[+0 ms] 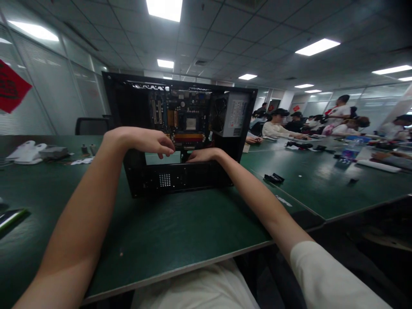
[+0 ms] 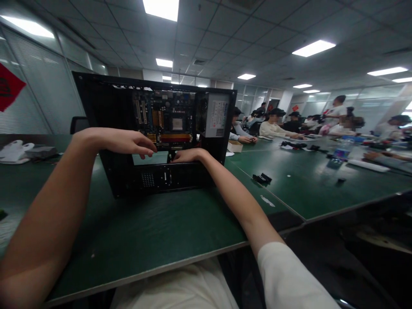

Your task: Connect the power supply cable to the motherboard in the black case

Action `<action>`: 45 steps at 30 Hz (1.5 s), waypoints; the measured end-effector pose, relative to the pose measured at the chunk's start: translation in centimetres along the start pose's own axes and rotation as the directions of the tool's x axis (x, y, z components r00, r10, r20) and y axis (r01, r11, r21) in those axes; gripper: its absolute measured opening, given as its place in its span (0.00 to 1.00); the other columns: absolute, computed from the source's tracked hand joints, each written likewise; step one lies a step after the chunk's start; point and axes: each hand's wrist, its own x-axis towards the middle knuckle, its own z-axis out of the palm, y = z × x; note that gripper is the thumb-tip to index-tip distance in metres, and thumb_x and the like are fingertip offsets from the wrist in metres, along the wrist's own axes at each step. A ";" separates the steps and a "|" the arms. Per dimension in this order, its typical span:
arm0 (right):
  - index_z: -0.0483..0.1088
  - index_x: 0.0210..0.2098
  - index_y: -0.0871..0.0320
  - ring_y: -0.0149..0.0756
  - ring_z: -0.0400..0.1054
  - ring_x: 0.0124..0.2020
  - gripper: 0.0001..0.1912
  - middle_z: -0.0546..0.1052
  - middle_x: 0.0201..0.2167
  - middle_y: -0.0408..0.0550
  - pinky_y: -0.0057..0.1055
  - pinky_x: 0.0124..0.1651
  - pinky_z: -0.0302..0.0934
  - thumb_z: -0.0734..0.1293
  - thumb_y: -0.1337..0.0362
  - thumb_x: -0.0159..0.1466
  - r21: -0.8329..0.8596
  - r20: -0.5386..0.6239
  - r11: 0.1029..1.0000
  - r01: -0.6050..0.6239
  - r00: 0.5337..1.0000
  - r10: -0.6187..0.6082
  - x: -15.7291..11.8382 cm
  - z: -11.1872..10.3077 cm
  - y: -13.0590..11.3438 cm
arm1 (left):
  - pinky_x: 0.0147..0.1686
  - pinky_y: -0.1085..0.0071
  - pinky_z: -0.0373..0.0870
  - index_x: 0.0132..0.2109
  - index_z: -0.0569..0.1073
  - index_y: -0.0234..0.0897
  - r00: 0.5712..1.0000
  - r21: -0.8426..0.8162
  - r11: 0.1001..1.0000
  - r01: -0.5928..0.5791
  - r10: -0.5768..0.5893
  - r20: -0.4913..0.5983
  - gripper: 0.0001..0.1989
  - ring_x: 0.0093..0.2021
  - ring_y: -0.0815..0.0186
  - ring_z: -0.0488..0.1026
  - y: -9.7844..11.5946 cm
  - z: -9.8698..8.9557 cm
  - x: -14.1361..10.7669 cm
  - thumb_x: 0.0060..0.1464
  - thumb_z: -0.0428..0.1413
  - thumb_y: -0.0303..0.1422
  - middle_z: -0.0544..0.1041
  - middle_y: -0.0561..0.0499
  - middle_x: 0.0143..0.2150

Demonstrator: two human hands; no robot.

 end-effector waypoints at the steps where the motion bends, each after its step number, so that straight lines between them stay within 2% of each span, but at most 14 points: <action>1: 0.85 0.40 0.60 0.40 0.78 0.40 0.14 0.86 0.40 0.48 0.31 0.47 0.67 0.70 0.57 0.73 -0.011 -0.018 0.999 0.031 0.999 -0.031 -0.3 -0.3 -0.1 | 0.54 0.63 0.72 0.59 0.85 0.47 1.000 -0.006 1.000 -0.009 0.009 0.003 0.28 0.52 0.50 0.81 0.0 0.0 -0.1 0.55 0.62 0.52 0.86 0.46 0.48; 3: 0.82 0.36 0.62 0.37 0.75 0.34 0.14 0.83 0.33 0.47 0.31 0.40 0.66 0.69 0.61 0.73 -0.003 -0.076 0.999 0.044 0.996 -0.044 -1.0 -1.0 -0.3 | 0.54 0.64 0.73 0.60 0.84 0.47 1.000 0.000 1.000 -0.019 0.019 0.000 0.28 0.53 0.50 0.81 0.1 0.0 -0.1 0.55 0.61 0.52 0.85 0.46 0.49; 6: 0.77 0.36 0.62 0.33 0.69 0.26 0.14 0.75 0.25 0.43 0.28 0.31 0.62 0.65 0.63 0.76 0.148 -0.232 0.988 0.052 0.973 -0.017 -2.4 -2.3 -0.8 | 0.54 0.65 0.72 0.62 0.83 0.48 0.998 0.032 0.999 -0.024 0.026 -0.054 0.29 0.55 0.49 0.80 0.5 0.0 -0.1 0.57 0.61 0.51 0.85 0.47 0.51; 10: 0.73 0.38 0.60 0.29 0.63 0.23 0.13 0.68 0.22 0.38 0.24 0.27 0.60 0.65 0.61 0.78 0.273 -0.503 0.933 0.235 0.861 -0.070 -3.9 -3.3 -2.5 | 0.59 0.64 0.71 0.65 0.80 0.47 0.982 0.065 0.994 -0.088 0.098 -0.162 0.29 0.62 0.48 0.77 0.9 0.4 0.8 0.59 0.61 0.46 0.84 0.47 0.59; 15: 0.70 0.34 0.60 0.26 0.62 0.26 0.19 0.67 0.25 0.38 0.21 0.28 0.59 0.65 0.56 0.80 0.168 -0.670 0.903 0.396 0.717 -0.191 -4.8 -3.7 -5.4 | 0.58 0.65 0.72 0.64 0.80 0.44 0.967 0.085 0.974 -0.209 0.218 -0.130 0.27 0.59 0.52 0.78 -0.1 1.0 2.4 0.57 0.62 0.37 0.83 0.47 0.61; 19: 0.72 0.38 0.61 0.26 0.63 0.29 0.24 0.67 0.27 0.39 0.20 0.30 0.56 0.65 0.45 0.78 0.067 -0.737 0.880 0.471 0.618 -0.275 -6.3 -4.4 -6.2 | 0.52 0.65 0.74 0.51 0.86 0.41 0.952 0.169 0.960 -0.223 0.252 -0.174 0.17 0.51 0.54 0.81 -0.9 1.1 3.2 0.56 0.63 0.35 0.87 0.47 0.51; 22: 0.74 0.41 0.60 0.27 0.63 0.29 0.26 0.69 0.28 0.40 0.22 0.29 0.55 0.65 0.42 0.77 0.013 -0.745 0.858 0.514 0.577 -0.335 -7.8 -5.1 -5.8 | 0.48 0.66 0.74 0.46 0.86 0.38 0.924 0.200 0.935 -0.294 0.331 -0.191 0.12 0.45 0.57 0.82 -0.5 1.1 3.3 0.59 0.62 0.37 0.87 0.47 0.45; 24: 0.75 0.41 0.60 0.27 0.62 0.28 0.24 0.70 0.28 0.41 0.23 0.28 0.55 0.66 0.44 0.77 0.005 -0.728 0.862 0.508 0.593 -0.345 -8.6 -5.4 -5.5 | 0.45 0.67 0.74 0.47 0.85 0.37 0.906 0.200 0.921 -0.335 0.373 -0.201 0.13 0.43 0.59 0.81 0.4 1.2 3.0 0.62 0.60 0.38 0.86 0.46 0.45; 26: 0.76 0.40 0.61 0.28 0.62 0.28 0.21 0.71 0.28 0.41 0.23 0.28 0.55 0.66 0.49 0.78 0.010 -0.685 0.880 0.475 0.644 -0.340 -9.0 -5.5 -5.3 | 0.43 0.68 0.74 0.50 0.83 0.36 0.881 0.178 0.910 -0.375 0.410 -0.235 0.14 0.43 0.60 0.81 1.3 1.4 2.6 0.65 0.58 0.39 0.86 0.45 0.46; 29: 0.77 0.39 0.62 0.28 0.61 0.27 0.15 0.71 0.26 0.41 0.23 0.28 0.55 0.67 0.57 0.77 0.012 -0.602 0.903 0.428 0.725 -0.336 -9.1 -5.3 -5.3 | 0.43 0.68 0.75 0.50 0.81 0.35 0.816 0.106 0.871 -0.480 0.488 -0.311 0.15 0.43 0.60 0.81 2.4 1.7 2.0 0.66 0.58 0.41 0.85 0.45 0.45; 31: 0.78 0.39 0.63 0.28 0.62 0.27 0.14 0.72 0.26 0.41 0.23 0.28 0.55 0.66 0.60 0.76 0.014 -0.571 0.906 0.423 0.747 -0.340 -9.1 -5.2 -5.5 | 0.42 0.68 0.76 0.48 0.80 0.35 0.771 0.049 0.837 -0.545 0.523 -0.362 0.14 0.41 0.61 0.81 2.6 1.8 1.9 0.64 0.60 0.42 0.85 0.46 0.43; 34: 0.77 0.40 0.63 0.28 0.62 0.27 0.13 0.72 0.26 0.41 0.23 0.28 0.56 0.66 0.61 0.76 0.023 -0.581 0.901 0.434 0.739 -0.341 -9.1 -5.1 -5.7 | 0.41 0.66 0.78 0.47 0.80 0.35 0.733 -0.081 0.791 -0.607 0.517 -0.442 0.16 0.40 0.61 0.80 2.3 1.9 2.1 0.61 0.64 0.43 0.84 0.46 0.40; 37: 0.77 0.40 0.63 0.28 0.61 0.27 0.12 0.71 0.26 0.41 0.23 0.28 0.55 0.66 0.61 0.76 0.024 -0.593 0.899 0.438 0.730 -0.339 -9.4 -5.1 -5.9 | 0.42 0.65 0.80 0.48 0.79 0.35 0.724 -0.198 0.745 -0.637 0.490 -0.486 0.16 0.40 0.61 0.81 1.9 1.9 2.4 0.59 0.66 0.42 0.84 0.47 0.41; 45: 0.76 0.39 0.62 0.27 0.59 0.26 0.11 0.70 0.26 0.40 0.22 0.27 0.53 0.66 0.64 0.76 -0.004 -0.624 0.907 0.420 0.708 -0.331 -9.9 -5.0 -6.3 | 0.45 0.62 0.83 0.51 0.80 0.35 0.712 -0.234 0.720 -0.653 0.479 -0.513 0.18 0.44 0.60 0.83 1.8 1.7 2.5 0.57 0.70 0.39 0.84 0.46 0.44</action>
